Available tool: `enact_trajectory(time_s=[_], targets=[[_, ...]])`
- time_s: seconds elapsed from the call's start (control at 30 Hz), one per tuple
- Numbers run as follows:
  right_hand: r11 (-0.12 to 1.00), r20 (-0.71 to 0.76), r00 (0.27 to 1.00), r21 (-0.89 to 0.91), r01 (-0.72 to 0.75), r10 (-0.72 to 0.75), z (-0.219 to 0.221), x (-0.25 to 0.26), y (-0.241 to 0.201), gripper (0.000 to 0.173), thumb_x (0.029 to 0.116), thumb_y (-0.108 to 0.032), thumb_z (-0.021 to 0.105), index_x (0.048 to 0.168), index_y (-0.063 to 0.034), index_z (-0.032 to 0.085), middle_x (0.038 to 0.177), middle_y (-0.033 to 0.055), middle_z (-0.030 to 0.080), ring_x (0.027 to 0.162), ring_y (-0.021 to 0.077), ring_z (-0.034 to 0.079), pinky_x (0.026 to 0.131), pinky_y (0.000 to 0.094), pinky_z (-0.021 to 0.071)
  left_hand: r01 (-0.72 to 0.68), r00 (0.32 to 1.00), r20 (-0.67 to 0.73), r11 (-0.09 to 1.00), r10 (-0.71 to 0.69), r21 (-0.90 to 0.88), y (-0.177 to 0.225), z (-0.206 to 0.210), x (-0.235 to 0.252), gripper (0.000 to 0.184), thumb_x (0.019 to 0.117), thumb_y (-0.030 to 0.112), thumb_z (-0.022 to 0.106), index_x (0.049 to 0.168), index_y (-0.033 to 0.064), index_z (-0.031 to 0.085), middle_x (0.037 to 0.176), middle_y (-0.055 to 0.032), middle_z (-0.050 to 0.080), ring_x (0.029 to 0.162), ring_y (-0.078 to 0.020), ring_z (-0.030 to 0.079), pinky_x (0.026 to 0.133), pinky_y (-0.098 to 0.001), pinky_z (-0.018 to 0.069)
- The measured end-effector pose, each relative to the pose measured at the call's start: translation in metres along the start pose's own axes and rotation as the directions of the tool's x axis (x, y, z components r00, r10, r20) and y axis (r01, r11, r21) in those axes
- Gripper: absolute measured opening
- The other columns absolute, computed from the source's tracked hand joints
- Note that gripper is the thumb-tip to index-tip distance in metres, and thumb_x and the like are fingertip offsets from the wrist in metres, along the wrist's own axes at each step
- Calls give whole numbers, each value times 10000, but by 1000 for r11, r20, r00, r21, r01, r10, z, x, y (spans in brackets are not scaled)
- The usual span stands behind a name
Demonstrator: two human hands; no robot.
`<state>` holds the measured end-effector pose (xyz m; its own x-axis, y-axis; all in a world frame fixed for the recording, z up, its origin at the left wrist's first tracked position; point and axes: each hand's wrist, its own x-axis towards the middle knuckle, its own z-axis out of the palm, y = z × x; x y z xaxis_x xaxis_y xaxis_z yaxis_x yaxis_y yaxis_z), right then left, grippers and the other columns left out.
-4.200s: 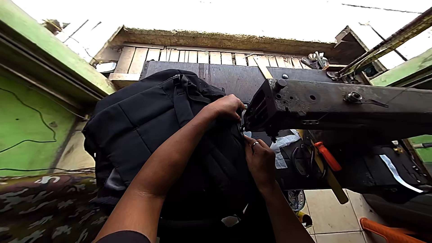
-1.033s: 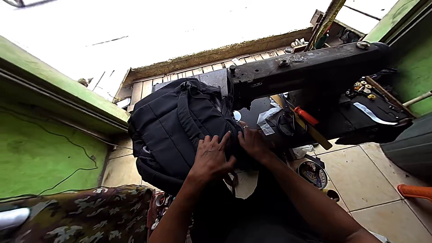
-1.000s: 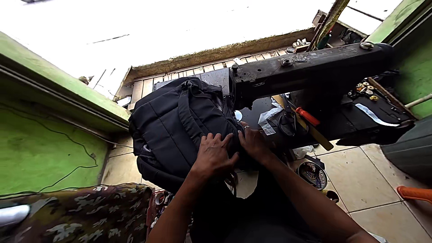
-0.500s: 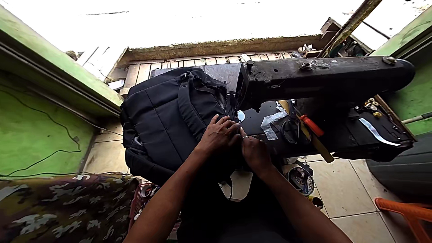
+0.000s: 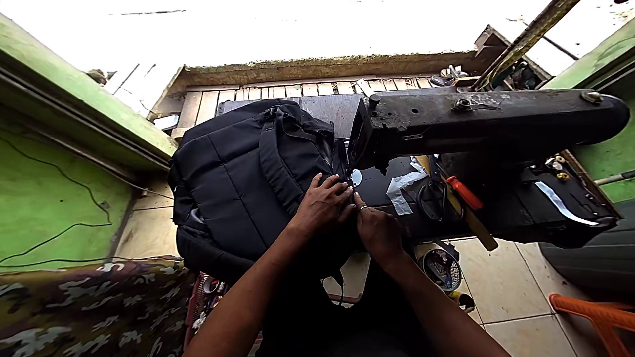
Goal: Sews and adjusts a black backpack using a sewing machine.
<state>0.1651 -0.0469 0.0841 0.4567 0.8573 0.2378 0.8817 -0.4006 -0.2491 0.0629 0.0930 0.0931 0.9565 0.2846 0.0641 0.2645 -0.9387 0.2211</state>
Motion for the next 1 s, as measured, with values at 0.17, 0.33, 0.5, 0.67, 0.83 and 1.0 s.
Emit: enact_trajectory(time_s=[0.17,0.33,0.5,0.67,0.83,1.0], targets=[[1000,14,1000,-8,-23,23,1,5,-1,386,982,-96,522,1314,-87,719,722,120,734,616,312,718,544,466,555,-8,999,51,1000,7,7,-4,-4,4,514,1081,463,376,1363,161,681,1453,-22,623,1470,-251,445,1223,-580,239],[1000,12,999,-9,-30,30,2,10,-2,385,984,-101,514,1305,-92,726,710,124,730,630,315,723,554,467,555,-37,998,52,999,35,23,-8,-4,7,527,1088,457,364,1358,134,681,1450,-37,626,1470,-258,447,1225,-579,234],[999,23,998,-22,-50,50,3,17,-3,392,990,-103,510,1321,-117,720,736,127,740,662,326,731,577,480,556,-68,998,8,997,68,21,-12,-3,13,499,1075,424,413,1302,94,709,1396,-82,660,1428,-283,501,1213,-569,280],[997,58,996,-6,-71,71,3,24,-4,390,1010,-125,502,1340,-133,709,774,138,751,715,344,740,623,503,561,-129,990,-54,991,131,39,-26,1,21,447,1048,414,469,1193,108,761,1311,-76,709,1361,-285,566,1182,-546,339],[980,301,950,149,-130,81,-17,23,7,419,1072,-187,469,1469,-118,585,913,188,754,890,394,734,815,560,559,-145,986,-81,988,148,49,5,-9,-1,461,992,482,583,1180,91,737,1251,-110,710,1295,-332,601,1147,-608,377],[978,184,981,184,-100,66,-31,-18,32,431,1040,-210,564,1434,-34,580,1029,211,700,875,373,709,792,521,580,120,981,152,993,-121,16,51,-25,-39,687,906,479,664,1483,125,548,1551,-142,497,1413,-420,466,1137,-684,319]])
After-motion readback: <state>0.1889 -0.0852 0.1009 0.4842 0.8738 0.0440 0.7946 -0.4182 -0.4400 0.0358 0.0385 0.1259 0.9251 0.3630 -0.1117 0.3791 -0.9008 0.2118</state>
